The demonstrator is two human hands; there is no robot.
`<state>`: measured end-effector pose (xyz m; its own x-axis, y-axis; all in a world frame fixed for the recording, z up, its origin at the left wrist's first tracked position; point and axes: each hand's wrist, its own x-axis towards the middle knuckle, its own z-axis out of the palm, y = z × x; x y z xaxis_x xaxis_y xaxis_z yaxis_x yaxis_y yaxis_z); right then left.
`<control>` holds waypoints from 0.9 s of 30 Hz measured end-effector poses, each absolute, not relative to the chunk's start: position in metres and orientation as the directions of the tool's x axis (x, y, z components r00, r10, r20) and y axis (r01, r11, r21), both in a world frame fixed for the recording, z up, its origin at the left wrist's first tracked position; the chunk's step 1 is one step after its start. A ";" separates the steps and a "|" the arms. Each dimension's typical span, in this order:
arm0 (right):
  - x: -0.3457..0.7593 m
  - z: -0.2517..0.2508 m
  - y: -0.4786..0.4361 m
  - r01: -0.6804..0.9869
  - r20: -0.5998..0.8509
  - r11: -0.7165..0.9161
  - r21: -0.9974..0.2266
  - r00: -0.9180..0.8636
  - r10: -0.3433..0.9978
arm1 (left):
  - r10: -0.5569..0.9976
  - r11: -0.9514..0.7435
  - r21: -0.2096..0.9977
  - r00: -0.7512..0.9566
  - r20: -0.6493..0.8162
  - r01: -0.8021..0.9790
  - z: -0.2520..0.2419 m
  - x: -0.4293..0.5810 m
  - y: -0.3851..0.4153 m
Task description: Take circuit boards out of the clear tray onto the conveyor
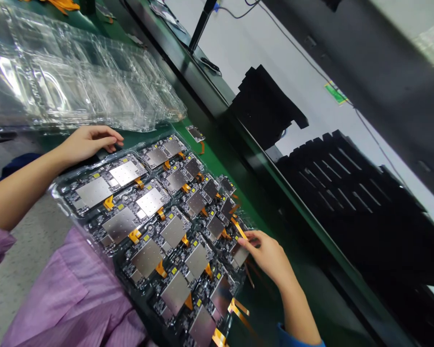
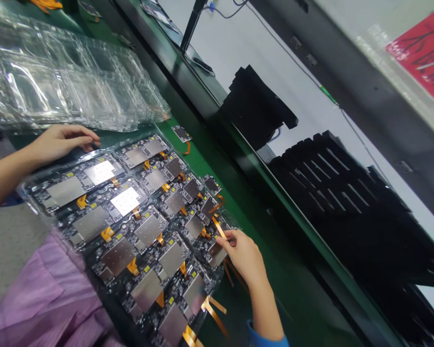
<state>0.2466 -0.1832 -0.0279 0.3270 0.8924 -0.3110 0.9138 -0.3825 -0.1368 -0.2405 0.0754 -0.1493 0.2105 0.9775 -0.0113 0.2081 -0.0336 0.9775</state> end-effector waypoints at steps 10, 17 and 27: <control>0.245 -0.046 -0.189 0.924 -0.355 -0.310 -0.222 0.219 0.909 | 0.980 -0.024 0.972 0.197 -0.023 0.234 -0.144 -0.239 0.071; 0.287 0.008 -0.145 0.891 -0.102 -0.435 -0.126 0.425 0.899 | 0.980 -0.005 0.971 0.194 -0.043 0.238 -0.142 -0.236 0.071; 0.276 -0.061 -0.021 0.786 -0.359 -0.605 0.123 0.604 0.712 | 0.964 -0.069 0.972 0.266 0.006 0.227 -0.152 -0.241 0.075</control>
